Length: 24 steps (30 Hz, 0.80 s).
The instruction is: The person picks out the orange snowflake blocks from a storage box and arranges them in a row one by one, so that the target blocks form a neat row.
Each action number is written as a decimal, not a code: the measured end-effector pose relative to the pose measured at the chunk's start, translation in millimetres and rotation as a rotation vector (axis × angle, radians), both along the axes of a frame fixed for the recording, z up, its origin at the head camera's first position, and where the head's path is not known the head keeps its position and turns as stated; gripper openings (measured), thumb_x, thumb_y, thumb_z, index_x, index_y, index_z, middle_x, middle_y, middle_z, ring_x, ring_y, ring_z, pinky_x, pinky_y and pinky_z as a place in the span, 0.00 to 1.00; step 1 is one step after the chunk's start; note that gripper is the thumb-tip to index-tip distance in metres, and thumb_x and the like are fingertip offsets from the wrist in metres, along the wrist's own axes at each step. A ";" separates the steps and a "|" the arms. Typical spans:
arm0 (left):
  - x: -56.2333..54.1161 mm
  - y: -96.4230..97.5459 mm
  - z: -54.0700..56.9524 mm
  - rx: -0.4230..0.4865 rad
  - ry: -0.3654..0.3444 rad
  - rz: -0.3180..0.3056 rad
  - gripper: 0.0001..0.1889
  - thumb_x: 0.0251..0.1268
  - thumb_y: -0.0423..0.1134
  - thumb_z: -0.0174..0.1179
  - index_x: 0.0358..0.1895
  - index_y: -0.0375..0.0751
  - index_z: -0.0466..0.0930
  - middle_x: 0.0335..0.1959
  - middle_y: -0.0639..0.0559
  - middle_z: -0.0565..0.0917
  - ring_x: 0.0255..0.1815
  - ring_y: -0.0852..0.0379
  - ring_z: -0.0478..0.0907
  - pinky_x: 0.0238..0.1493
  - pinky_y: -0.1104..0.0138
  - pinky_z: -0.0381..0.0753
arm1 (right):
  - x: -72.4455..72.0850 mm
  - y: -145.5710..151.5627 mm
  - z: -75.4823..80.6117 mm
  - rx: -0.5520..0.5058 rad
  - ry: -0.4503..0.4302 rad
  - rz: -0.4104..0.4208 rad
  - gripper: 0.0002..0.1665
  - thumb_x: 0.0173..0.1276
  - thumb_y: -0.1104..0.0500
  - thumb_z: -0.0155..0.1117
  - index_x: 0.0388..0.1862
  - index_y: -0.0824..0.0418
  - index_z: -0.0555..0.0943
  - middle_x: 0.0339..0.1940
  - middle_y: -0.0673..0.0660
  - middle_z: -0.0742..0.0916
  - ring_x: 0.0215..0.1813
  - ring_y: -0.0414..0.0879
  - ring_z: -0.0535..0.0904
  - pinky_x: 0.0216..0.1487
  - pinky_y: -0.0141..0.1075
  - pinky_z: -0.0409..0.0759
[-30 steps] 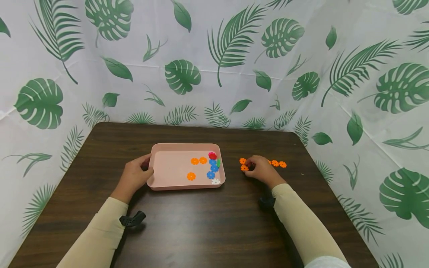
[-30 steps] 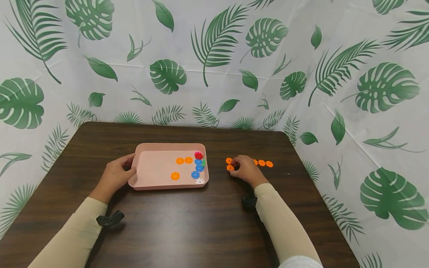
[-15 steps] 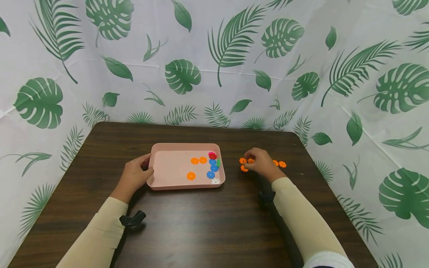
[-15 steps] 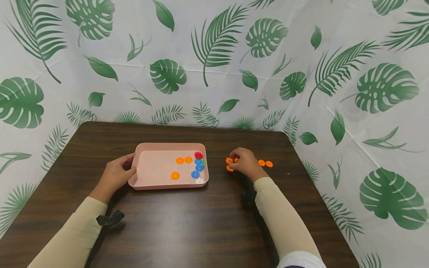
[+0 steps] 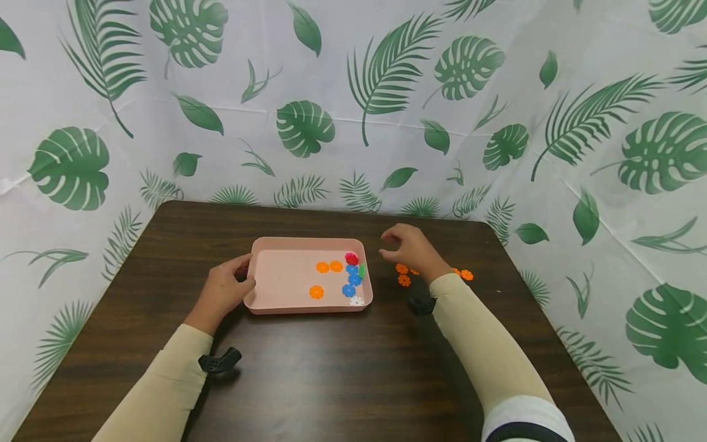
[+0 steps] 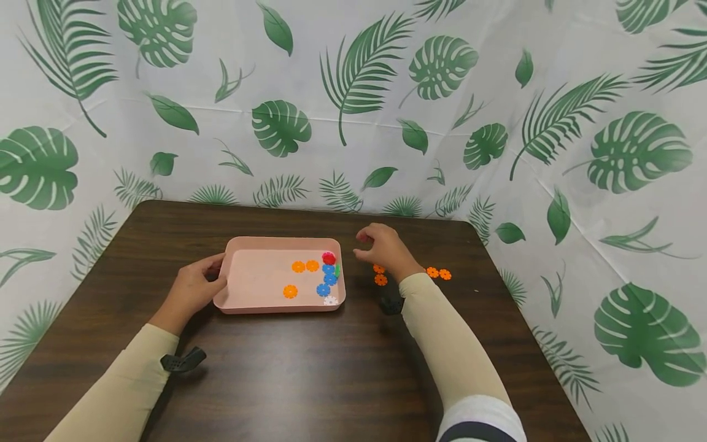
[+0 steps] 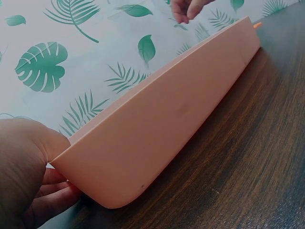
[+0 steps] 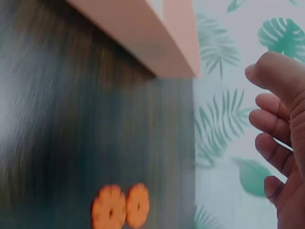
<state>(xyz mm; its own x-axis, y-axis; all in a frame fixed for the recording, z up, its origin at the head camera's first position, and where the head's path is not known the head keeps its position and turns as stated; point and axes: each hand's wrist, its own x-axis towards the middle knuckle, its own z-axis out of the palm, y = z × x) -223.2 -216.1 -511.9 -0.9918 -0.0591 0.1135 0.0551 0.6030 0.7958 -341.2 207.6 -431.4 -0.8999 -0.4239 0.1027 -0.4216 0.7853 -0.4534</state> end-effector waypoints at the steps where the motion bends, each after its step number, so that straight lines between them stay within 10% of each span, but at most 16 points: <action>1: 0.0 0.1 -0.2 0.001 -0.003 0.001 0.32 0.65 0.36 0.59 0.73 0.33 0.72 0.56 0.34 0.85 0.57 0.37 0.81 0.61 0.43 0.79 | -1.3 -5.3 -0.6 -0.001 0.006 0.008 0.22 0.63 0.52 0.77 0.53 0.60 0.85 0.51 0.59 0.86 0.54 0.55 0.80 0.59 0.49 0.82; 24: -0.3 -0.3 2.2 0.008 -0.030 0.018 0.32 0.66 0.37 0.60 0.74 0.35 0.71 0.58 0.35 0.84 0.59 0.38 0.80 0.65 0.43 0.76 | -6.9 -105.0 -23.7 0.056 -0.064 0.155 0.27 0.63 0.49 0.78 0.59 0.58 0.87 0.51 0.51 0.88 0.51 0.48 0.79 0.55 0.43 0.83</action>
<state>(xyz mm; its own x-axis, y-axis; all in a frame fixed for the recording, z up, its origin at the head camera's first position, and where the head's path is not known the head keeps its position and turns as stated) -223.4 -216.4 -509.7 -0.9935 -0.0780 0.0827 0.0199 0.5970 0.8020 -348.1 102.6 -455.1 -0.8271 -0.5617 0.0197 -0.5114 0.7377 -0.4407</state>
